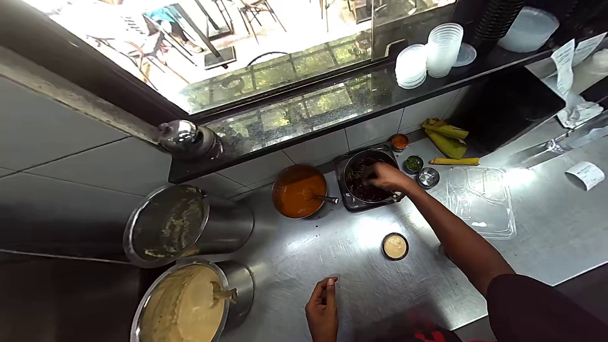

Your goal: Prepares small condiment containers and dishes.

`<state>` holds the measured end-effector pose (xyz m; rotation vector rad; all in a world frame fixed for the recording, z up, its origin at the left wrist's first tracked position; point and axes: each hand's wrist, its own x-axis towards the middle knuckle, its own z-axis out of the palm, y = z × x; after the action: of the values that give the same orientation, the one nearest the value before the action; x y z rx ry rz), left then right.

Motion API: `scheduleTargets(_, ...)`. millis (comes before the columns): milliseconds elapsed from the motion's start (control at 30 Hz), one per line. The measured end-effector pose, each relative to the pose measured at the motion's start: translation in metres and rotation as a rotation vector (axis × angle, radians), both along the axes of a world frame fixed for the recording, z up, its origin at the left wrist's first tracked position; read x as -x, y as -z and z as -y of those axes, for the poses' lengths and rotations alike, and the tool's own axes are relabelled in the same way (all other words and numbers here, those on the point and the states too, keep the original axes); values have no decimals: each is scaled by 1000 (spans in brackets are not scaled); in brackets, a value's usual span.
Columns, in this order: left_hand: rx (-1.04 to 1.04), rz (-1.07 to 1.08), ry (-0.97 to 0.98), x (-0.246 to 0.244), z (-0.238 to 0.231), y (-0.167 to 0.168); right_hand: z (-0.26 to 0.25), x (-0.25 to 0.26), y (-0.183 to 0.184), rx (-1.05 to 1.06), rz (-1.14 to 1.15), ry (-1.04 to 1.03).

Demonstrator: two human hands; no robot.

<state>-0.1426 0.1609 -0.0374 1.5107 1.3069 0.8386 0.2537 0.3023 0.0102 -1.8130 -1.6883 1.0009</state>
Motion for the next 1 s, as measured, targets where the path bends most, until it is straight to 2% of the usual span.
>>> scheduleTargets(233,12,34,16,-5,12,4,25,-4,-6,53,-448,109)
scheduleTargets(700,35,35,-9,0,21,0,32,-2,-4,136,-844,256)
scheduleTargets(867,43,16,0,0,22,1,31,-3,-3,85,-814,223)
scheduleTargets(1000,50,16,-1,1,23,2,32,-1,-7,87,-481,174)
